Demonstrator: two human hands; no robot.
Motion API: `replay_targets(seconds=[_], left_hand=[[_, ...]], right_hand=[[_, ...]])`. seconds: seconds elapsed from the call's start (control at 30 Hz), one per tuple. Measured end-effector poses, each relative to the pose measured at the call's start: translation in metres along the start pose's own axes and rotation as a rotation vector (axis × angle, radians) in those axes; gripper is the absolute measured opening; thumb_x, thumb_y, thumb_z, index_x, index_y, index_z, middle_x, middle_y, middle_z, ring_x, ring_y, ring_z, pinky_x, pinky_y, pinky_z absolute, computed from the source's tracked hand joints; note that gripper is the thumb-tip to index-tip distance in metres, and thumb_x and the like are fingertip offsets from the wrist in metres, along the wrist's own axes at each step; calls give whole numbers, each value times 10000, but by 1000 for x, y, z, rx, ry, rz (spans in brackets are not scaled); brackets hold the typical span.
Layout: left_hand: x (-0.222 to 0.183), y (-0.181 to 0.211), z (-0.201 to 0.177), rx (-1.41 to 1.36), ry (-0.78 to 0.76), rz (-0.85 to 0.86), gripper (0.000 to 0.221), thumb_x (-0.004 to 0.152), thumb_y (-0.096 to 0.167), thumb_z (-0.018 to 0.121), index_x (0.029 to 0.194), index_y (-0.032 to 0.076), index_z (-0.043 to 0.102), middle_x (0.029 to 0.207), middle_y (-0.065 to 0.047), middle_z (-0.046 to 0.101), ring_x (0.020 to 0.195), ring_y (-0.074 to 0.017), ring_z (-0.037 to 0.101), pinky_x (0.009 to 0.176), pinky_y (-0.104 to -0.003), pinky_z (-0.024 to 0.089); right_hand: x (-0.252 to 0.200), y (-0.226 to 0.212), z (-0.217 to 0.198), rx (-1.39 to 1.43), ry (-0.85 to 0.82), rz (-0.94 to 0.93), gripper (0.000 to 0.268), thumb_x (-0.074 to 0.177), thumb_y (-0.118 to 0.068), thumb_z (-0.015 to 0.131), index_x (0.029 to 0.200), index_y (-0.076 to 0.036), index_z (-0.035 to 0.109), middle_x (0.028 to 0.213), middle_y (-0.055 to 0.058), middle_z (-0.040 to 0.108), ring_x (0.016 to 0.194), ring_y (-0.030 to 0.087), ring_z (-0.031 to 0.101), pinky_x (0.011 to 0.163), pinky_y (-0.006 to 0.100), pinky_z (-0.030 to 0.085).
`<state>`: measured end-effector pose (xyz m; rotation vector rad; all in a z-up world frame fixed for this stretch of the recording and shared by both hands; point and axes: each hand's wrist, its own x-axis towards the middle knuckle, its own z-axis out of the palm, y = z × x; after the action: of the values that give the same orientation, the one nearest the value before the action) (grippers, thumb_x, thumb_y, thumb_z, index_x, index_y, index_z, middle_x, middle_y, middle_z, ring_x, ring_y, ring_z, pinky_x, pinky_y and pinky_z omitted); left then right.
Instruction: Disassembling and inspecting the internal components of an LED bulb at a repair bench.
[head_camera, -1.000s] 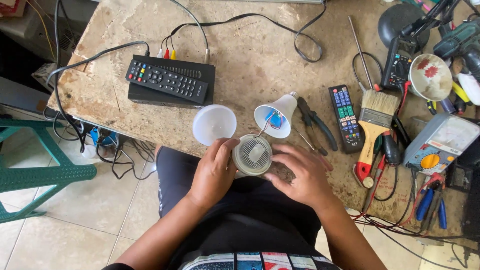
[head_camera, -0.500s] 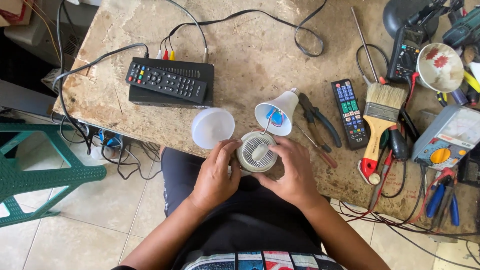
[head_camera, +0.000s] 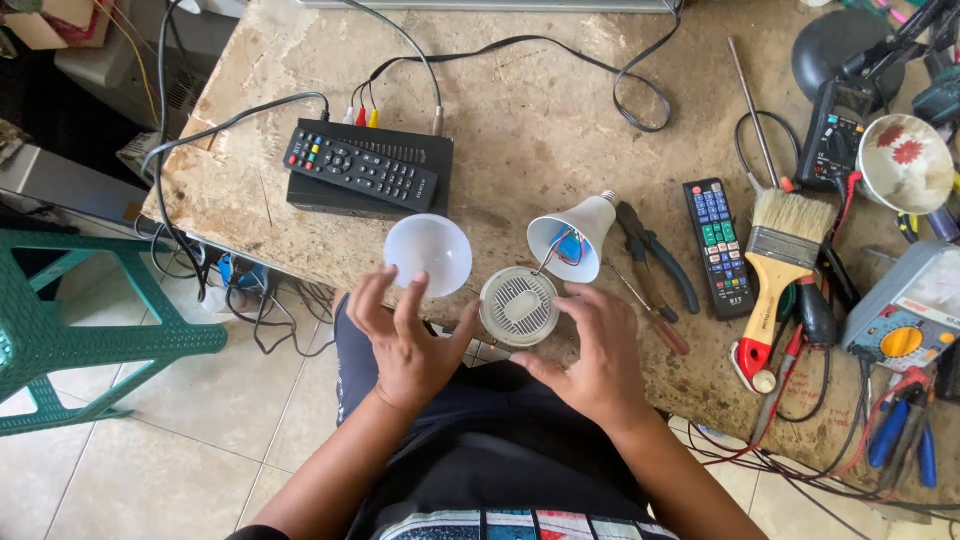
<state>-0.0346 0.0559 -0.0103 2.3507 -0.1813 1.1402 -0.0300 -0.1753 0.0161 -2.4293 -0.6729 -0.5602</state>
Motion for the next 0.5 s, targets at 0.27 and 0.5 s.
replay_targets(seconds=[0.27,0.5], left_hand=[[18,-5,11,-284,-70,-239,931,692,170,961,1414,-49,416,1362,-325,528,1244,-558,555,1005,-635,474],[55,13,30,-265,-83,-38,909,719,316,963,1396,-28,463,1373,-304,582,1158,-477,633,987,-571,498]], right_hand=[[11,-8,15,-91,-32,6,889,663,-566,858,1329,-60,558,1313,179,638,1087,351,642,981,547,421],[20,19,-3,129,-42,150,852,640,-406,910,1314,-26,555,1285,189,654,1112,382,657,979,509,463]])
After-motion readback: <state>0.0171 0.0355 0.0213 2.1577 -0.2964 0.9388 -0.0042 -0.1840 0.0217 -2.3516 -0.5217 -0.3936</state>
